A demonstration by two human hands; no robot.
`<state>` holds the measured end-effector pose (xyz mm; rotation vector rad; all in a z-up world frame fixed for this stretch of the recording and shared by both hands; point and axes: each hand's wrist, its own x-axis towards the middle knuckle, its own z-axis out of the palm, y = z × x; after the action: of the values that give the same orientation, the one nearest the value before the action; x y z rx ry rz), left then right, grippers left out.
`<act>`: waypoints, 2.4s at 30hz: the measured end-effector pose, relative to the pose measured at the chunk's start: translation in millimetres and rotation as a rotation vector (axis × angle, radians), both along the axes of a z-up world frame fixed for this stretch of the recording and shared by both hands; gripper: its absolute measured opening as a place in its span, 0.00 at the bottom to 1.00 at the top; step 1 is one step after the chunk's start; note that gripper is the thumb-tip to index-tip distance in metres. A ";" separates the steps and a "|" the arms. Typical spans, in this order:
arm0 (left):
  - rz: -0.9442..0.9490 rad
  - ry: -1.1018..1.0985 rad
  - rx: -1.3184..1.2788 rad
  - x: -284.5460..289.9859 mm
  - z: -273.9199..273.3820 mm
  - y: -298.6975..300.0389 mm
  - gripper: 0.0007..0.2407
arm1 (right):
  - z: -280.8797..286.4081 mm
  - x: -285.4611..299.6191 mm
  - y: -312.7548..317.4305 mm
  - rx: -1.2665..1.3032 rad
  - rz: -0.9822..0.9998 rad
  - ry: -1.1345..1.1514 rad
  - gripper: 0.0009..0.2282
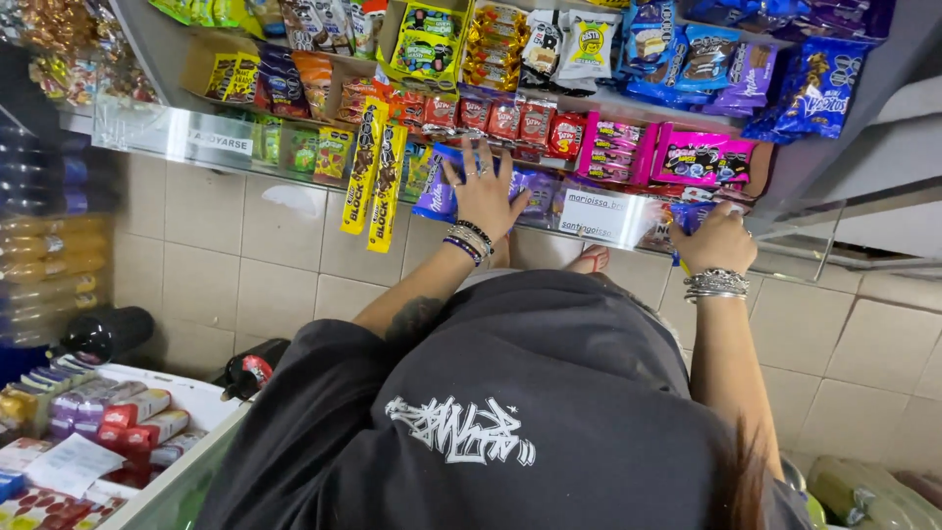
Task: The person wipes the front of a glass display shelf with a yellow cloth. They then pick up various packaged snack items, wipe them individually with the cloth, and place them back on the shelf.
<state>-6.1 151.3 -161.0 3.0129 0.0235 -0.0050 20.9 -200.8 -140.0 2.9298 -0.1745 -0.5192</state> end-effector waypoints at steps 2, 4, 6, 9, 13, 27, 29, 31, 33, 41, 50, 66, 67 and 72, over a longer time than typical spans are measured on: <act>0.015 0.006 -0.048 -8.2 -11.0 9.8 0.32 | 9.2 -5.9 -0.5 0.075 -0.025 -0.004 0.34; 0.029 0.011 -0.098 -11.9 -17.1 21.3 0.33 | 33.9 -5.8 5.9 0.149 -0.050 -0.010 0.32; 0.043 -0.033 -0.115 -14.5 -18.9 33.4 0.32 | 73.6 -3.4 18.2 0.671 -0.265 0.106 0.39; 0.085 -0.037 -0.105 -16.9 -14.5 50.0 0.32 | 63.8 -18.5 6.4 1.424 -0.308 0.010 0.10; 0.105 -0.031 -0.114 -17.6 -19.1 63.8 0.32 | 75.2 -13.6 16.4 2.318 -0.334 0.274 0.43; -0.625 0.175 -0.930 15.2 148.6 6.3 0.17 | 159.0 -56.8 60.1 2.900 -0.147 0.407 0.49; -0.774 0.097 -1.061 7.1 193.1 -2.8 0.17 | 165.7 -54.1 68.0 2.860 -0.114 0.423 0.48; -0.918 0.021 -1.196 -0.2 227.3 -8.8 0.17 | 170.8 -54.6 75.7 2.817 -0.093 0.441 0.47; -0.916 -0.128 -1.306 -6.5 251.7 -10.0 0.08 | 174.4 -58.0 84.8 2.840 -0.180 0.398 0.45; -1.010 -0.235 -1.384 -5.2 248.5 -11.6 0.06 | 177.8 -66.8 91.4 2.882 -0.186 0.345 0.45; -0.476 -0.188 -1.251 12.2 171.2 56.4 0.09 | 164.0 -22.0 122.7 1.675 -0.439 0.010 0.35; -0.001 0.297 -0.798 -30.1 64.2 122.9 0.15 | 38.7 15.9 263.5 0.313 0.263 0.195 0.34; 0.002 0.295 -0.799 -31.3 64.0 121.5 0.15 | 45.1 16.4 260.6 0.313 0.267 0.194 0.34; 0.014 0.296 -0.689 -30.2 67.4 120.9 0.16 | 46.2 23.6 236.9 0.554 0.088 0.349 0.32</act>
<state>-36.3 272.3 -93.6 2.3000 0.0576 -0.3748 44.5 36.1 -93.8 3.2642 0.1712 -1.2206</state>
